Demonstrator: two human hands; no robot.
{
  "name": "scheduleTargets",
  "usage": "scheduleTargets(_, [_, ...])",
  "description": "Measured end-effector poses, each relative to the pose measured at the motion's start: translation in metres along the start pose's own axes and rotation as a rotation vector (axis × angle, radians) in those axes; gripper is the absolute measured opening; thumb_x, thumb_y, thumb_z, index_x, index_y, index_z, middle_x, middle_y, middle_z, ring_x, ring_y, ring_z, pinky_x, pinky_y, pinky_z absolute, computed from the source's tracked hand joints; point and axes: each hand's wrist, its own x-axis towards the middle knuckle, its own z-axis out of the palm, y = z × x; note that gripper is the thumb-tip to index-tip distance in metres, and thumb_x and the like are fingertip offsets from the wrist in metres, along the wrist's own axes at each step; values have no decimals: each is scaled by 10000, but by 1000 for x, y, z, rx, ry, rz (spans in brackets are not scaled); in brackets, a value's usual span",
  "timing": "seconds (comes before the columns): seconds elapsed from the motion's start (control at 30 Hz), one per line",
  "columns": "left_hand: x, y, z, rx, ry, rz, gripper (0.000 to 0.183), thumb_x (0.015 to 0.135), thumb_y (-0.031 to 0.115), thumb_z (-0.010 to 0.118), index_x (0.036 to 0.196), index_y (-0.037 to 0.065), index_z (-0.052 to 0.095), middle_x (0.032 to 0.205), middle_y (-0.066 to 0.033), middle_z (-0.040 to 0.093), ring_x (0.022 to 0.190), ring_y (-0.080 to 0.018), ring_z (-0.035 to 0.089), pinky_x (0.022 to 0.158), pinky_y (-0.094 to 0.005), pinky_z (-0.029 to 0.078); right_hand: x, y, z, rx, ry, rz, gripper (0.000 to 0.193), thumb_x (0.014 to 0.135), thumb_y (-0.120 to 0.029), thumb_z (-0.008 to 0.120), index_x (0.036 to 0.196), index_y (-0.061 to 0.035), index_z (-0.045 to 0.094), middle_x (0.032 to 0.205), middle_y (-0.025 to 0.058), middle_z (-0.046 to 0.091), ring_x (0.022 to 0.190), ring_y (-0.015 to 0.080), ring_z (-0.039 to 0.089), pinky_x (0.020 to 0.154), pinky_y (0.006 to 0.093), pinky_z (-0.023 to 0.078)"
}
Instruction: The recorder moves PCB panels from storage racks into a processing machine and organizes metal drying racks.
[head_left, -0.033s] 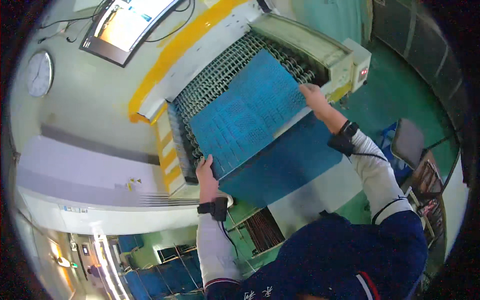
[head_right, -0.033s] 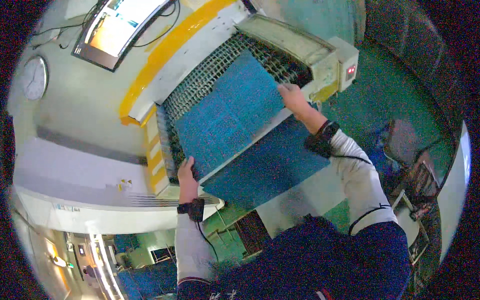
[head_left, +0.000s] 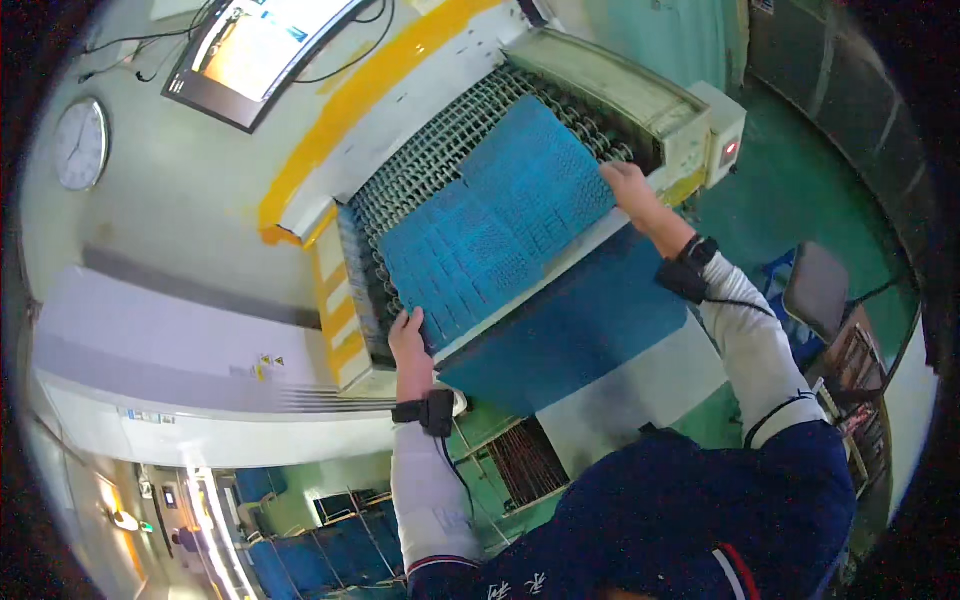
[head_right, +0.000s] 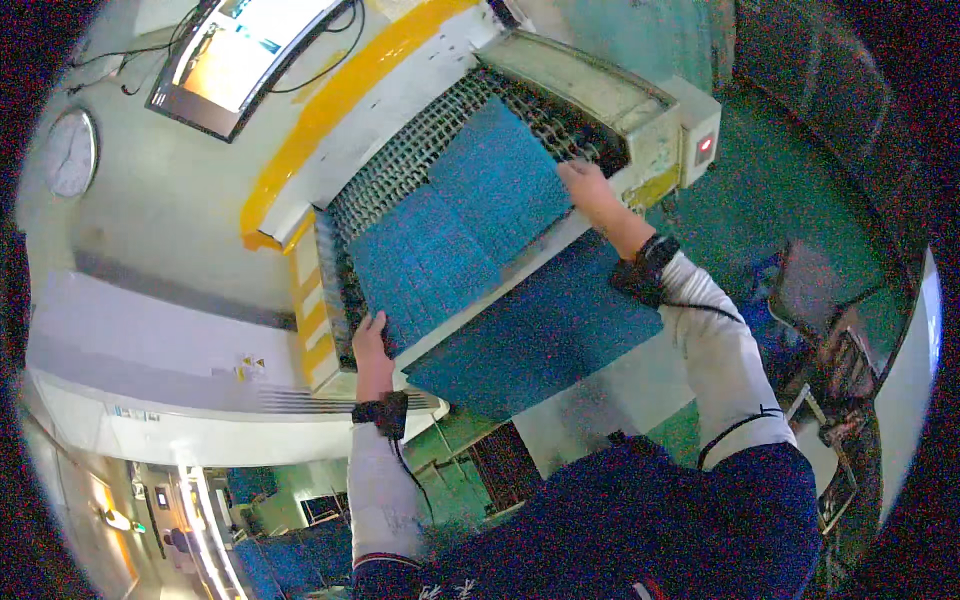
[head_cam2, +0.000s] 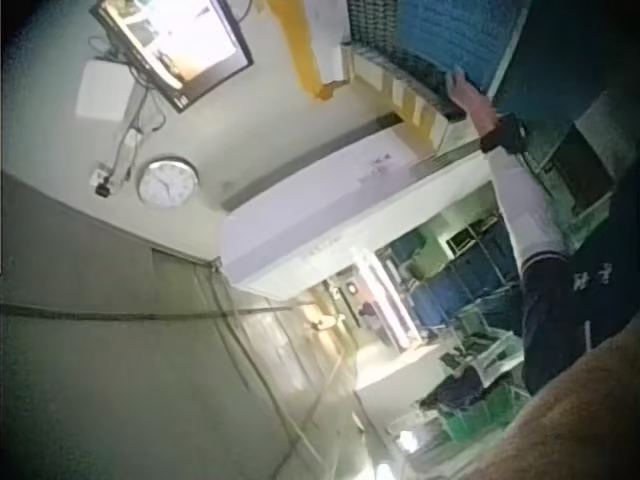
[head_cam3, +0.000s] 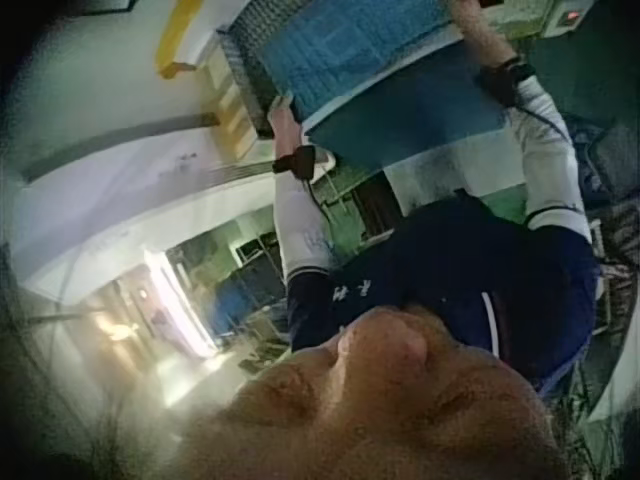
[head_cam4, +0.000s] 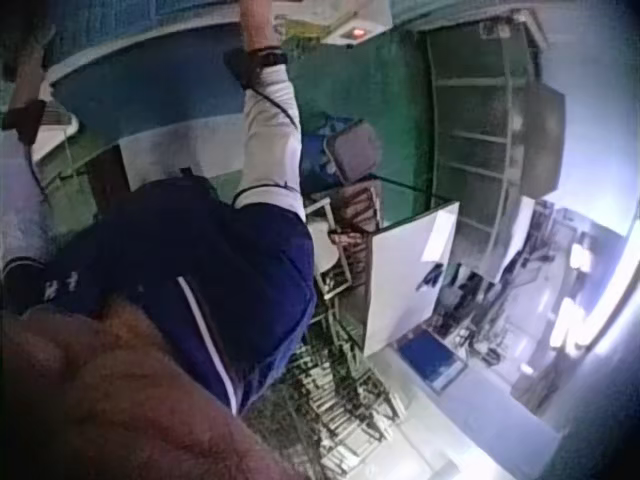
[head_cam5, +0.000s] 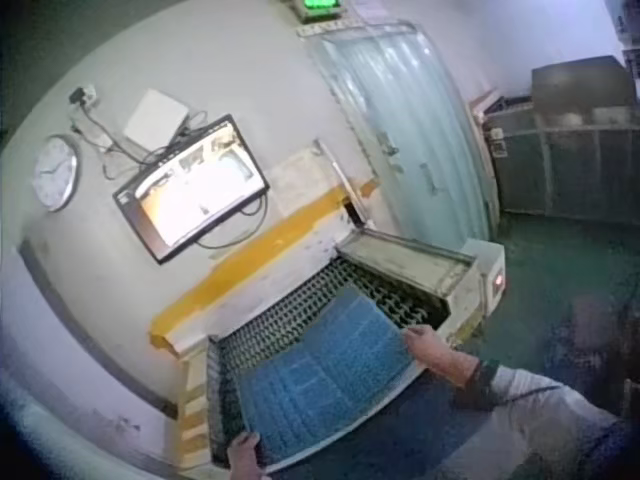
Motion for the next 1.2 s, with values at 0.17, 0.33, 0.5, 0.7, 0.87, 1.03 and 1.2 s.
scheduleTargets(0.17, [49,-16,0,954,129,634,597,745,330,723,1222,12,558,1133,-246,583,1055,-405,536,933,-430,416,50,0,1,-982,331,-497,327,846,-303,580,1058,-62,639,1088,155,628,1014,356,572,845,438,470])
scheduleTargets(0.33, [36,-42,43,1270,54,571,663,746,464,683,1312,161,517,1344,-213,438,1199,-423,422,997,-532,331,8,12,54,-1157,87,-582,443,822,-375,622,1185,-125,580,1300,143,506,1209,347,451,975,495,374])
scheduleTargets(0.5, [57,-31,45,1335,44,436,739,741,522,672,1379,230,439,1462,-178,301,1318,-425,273,1034,-576,259,16,13,72,-1289,-53,-550,520,810,-431,631,1249,-166,543,1383,118,436,1299,348,357,1062,511,266])
scheduleTargets(0.7, [85,-7,37,1398,-138,364,905,674,628,681,1426,236,366,1500,-170,245,1358,-425,221,1049,-583,239,65,8,76,-1340,-98,-472,526,810,-450,624,1243,-164,537,1380,111,439,1306,340,354,1066,525,258])
scheduleTargets(0.87, [97,4,37,1375,-216,275,1001,631,697,670,1444,220,334,1519,-171,201,1382,-417,175,1060,-580,221,86,17,78,-1322,-72,-565,527,782,-479,630,1201,-167,557,1346,114,460,1269,338,388,1027,543,296])
scheduleTargets(1.03, [101,4,59,1373,-181,234,1043,617,721,659,1451,194,319,1522,-176,191,1388,-419,156,1061,-587,207,96,21,73,-1342,-73,-604,518,784,-444,643,1215,-172,551,1330,106,473,1262,335,394,1024,534,301])
scheduleTargets(1.2, [96,-2,29,1229,-120,400,967,689,669,640,1435,135,334,1483,-204,271,1371,-403,226,1071,-553,226,109,30,85,-1365,-116,-643,518,791,-448,641,1211,-158,548,1317,101,488,1242,331,415,1012,516,328])
